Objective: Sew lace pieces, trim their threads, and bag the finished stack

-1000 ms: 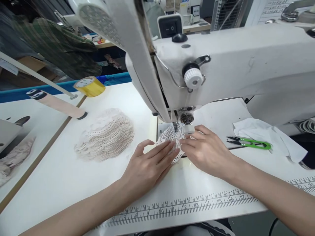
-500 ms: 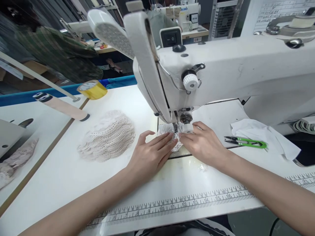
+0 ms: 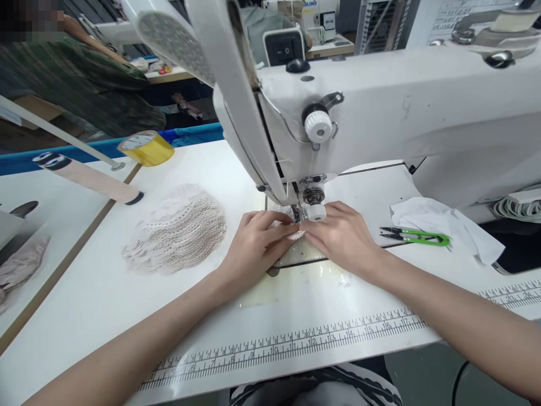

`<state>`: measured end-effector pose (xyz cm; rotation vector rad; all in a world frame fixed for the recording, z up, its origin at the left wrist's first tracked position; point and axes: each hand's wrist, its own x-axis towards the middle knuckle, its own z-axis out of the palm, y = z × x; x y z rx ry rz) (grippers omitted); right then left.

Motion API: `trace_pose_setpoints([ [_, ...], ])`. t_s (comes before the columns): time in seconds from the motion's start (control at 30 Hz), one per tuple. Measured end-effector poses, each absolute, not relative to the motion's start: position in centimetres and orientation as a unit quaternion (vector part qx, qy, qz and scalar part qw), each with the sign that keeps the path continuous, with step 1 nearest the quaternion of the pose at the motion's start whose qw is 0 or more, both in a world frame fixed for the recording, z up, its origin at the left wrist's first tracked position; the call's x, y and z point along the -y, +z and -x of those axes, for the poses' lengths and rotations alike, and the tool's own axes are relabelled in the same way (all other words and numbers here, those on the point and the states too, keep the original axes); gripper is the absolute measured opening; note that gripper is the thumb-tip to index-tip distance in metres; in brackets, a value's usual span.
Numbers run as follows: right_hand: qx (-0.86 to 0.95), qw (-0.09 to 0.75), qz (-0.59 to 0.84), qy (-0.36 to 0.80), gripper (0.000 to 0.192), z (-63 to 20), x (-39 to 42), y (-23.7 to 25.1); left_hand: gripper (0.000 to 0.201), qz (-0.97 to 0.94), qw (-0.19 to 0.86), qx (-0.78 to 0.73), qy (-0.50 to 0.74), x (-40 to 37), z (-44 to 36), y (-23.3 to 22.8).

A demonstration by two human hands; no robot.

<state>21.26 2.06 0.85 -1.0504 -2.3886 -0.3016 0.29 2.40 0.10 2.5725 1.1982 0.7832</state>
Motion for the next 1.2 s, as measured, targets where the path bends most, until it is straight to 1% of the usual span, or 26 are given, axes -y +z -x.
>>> trace_pose_setpoints([
  [0.07, 0.861, 0.263, 0.430, -0.071, 0.026, -21.2, -2.2, 0.8, 0.023, -0.832, 0.208, -0.436, 0.272, -2.8, -0.4, 0.5],
  [0.13, 0.850, 0.258, 0.457, -0.046, 0.029, -21.1, -2.3, 0.8, 0.030, -0.803, 0.279, -0.450, 0.276, -3.2, -0.5, 0.9],
  [0.2, 0.848, 0.254, 0.464, -0.033, 0.030, -21.0, -2.3, 0.9, 0.033, -0.793, 0.302, -0.450, 0.278, -3.4, -0.5, 1.1],
  [0.3, 0.850, 0.258, 0.459, -0.010, 0.027, -21.0, -2.1, 1.0, 0.034, -0.796, 0.296, -0.451, 0.274, -3.3, -0.6, 1.1],
  [0.4, 0.859, 0.266, 0.438, 0.025, 0.019, -21.2, -1.8, 0.9, 0.031, -0.819, 0.233, -0.451, 0.266, -2.5, -0.6, 0.7],
  [0.47, 0.870, 0.268, 0.413, 0.026, 0.016, -21.3, -1.6, 0.7, 0.025, -0.846, 0.139, -0.440, 0.266, -1.6, -0.6, 0.2],
  [0.53, 0.887, 0.266, 0.378, -0.001, 0.015, -21.5, -1.5, 0.6, 0.022, -0.873, 0.026, -0.410, 0.264, -0.6, -0.5, -0.3],
  [0.6, 0.901, 0.267, 0.339, -0.043, 0.017, -21.6, -1.4, 0.7, 0.024, -0.887, -0.071, -0.376, 0.257, 0.3, -0.4, -0.5],
  [0.67, 0.907, 0.269, 0.314, -0.075, 0.019, -21.6, -1.3, 0.8, 0.025, -0.892, -0.125, -0.358, 0.248, 0.9, -0.3, -0.5],
  [0.73, 0.906, 0.271, 0.312, -0.090, 0.019, -21.5, -1.3, 1.0, 0.027, -0.893, -0.141, -0.355, 0.237, 1.2, -0.3, -0.4],
  [0.87, 0.904, 0.269, 0.318, -0.100, 0.020, -21.4, -1.2, 1.1, 0.029, -0.898, -0.140, -0.355, 0.220, 1.3, -0.3, -0.1],
  [1.2, 0.901, 0.266, 0.314, -0.136, 0.020, -21.4, -1.9, 0.9, 0.026, -0.895, -0.133, -0.360, 0.229, 0.3, -0.3, -0.4],
])
